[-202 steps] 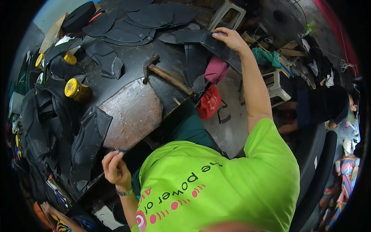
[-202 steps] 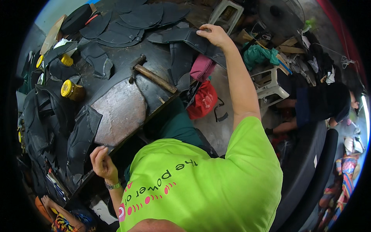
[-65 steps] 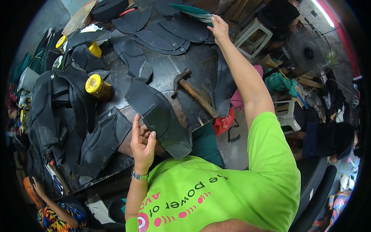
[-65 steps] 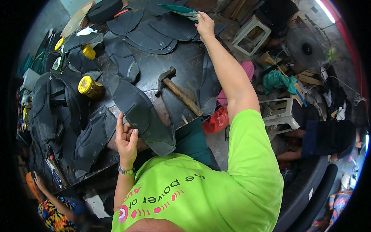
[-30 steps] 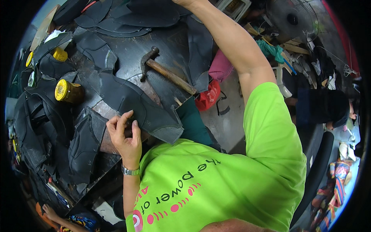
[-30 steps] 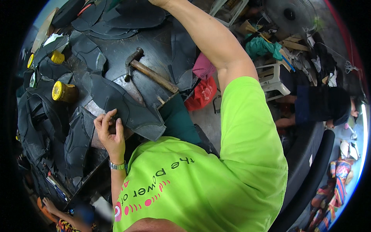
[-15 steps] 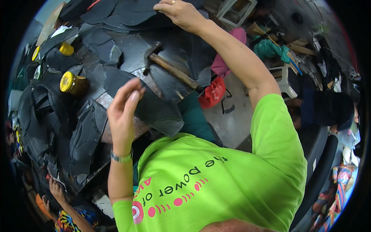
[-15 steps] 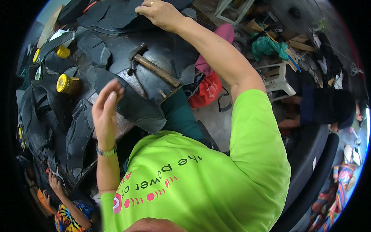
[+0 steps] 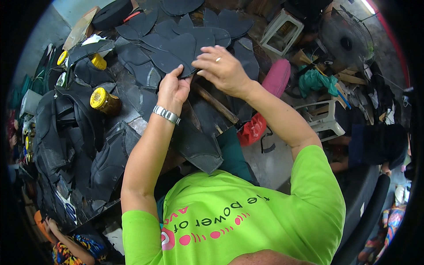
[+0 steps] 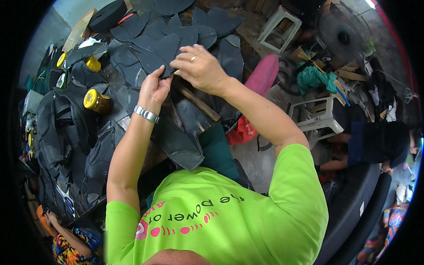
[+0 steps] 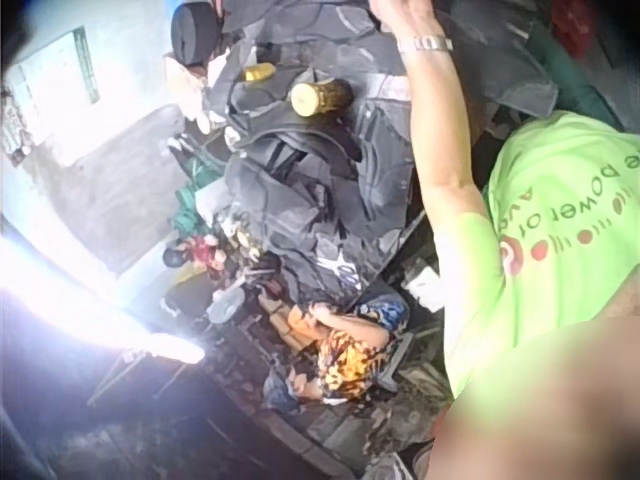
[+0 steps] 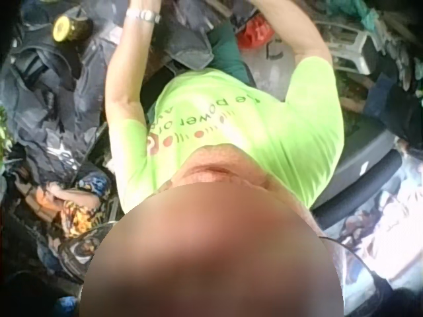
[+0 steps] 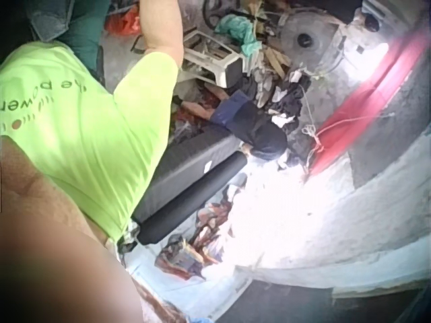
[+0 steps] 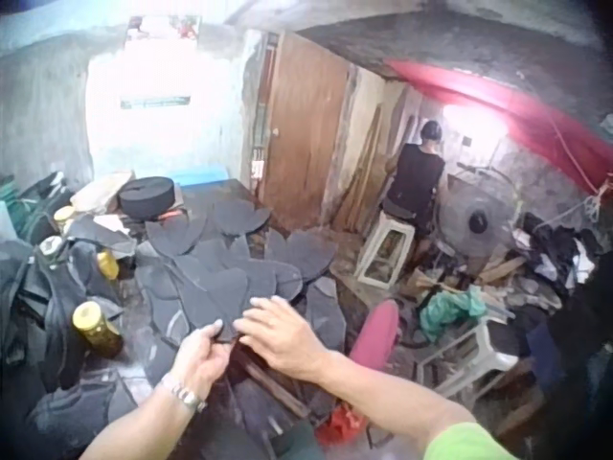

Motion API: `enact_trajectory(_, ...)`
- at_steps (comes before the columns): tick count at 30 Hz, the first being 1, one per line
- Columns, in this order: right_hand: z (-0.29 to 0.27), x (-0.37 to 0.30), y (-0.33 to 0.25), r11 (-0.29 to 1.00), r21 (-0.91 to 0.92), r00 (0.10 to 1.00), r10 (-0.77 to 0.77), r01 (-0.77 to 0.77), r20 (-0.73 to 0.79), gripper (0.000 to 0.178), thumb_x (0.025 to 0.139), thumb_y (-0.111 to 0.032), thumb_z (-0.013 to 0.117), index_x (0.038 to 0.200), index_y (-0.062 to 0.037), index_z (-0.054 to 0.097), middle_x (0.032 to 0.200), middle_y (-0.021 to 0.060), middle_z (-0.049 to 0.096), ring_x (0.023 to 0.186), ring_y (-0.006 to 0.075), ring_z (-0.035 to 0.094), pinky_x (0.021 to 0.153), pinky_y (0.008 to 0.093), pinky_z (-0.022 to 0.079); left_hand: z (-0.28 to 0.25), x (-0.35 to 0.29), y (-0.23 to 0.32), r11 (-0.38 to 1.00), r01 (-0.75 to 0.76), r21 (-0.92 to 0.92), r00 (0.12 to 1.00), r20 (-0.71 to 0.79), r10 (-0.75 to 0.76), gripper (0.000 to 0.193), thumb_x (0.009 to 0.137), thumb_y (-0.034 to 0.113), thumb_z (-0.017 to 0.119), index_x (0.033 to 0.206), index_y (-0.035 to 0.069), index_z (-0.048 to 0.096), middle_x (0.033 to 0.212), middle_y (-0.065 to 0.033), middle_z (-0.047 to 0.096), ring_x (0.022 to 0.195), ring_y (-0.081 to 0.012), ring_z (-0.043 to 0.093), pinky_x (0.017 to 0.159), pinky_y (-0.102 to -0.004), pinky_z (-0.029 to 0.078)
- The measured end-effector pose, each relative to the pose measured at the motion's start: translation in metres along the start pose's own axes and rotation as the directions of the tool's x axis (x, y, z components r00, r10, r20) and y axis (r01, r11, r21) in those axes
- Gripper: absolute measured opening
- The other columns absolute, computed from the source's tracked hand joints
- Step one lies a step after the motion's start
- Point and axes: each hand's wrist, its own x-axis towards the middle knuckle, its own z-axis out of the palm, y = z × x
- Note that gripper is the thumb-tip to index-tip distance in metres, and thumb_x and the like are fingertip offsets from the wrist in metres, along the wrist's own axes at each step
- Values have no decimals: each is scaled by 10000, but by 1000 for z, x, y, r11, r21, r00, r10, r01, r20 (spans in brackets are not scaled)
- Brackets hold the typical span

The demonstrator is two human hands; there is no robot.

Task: The person repeatedly fits black rubber shoe parts onto a green shoe last, taps them with a hammer, and adjusts the fit. They handle multiple rubber pieces and the shoe last, using a hammer to secure the parts.

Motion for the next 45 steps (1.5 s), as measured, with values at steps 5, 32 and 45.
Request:
enact_trajectory(5,-9,10,78,811,210,807,577,-546,-126,340,899,-261,651,1184,-79,678,1011,162,716,1016,344,664,876,406,511,-1,-6,4,998,-55,-10,998,30,55,274,996,-33,505,1249,-124,454,1290,-227,546,1173,-340,596,1059,-456,523)
enact_trajectory(32,23,20,160,320,579,615,659,-750,433,862,759,-33,773,1511,-89,356,1046,81,612,887,151,627,867,280,498,19,-75,-12,968,69,241,977,178,-114,416,960,81,629,1327,-50,480,1241,-206,585,1195,-310,612,1012,-408,536)
enact_trajectory(45,74,10,240,513,-282,431,849,-810,307,1119,551,-540,923,1429,15,507,1389,193,573,1278,291,558,1061,388,449,-196,-342,71,725,-217,654,976,156,151,224,998,90,554,1174,-16,644,1082,-110,699,1044,-176,673,936,-317,530)
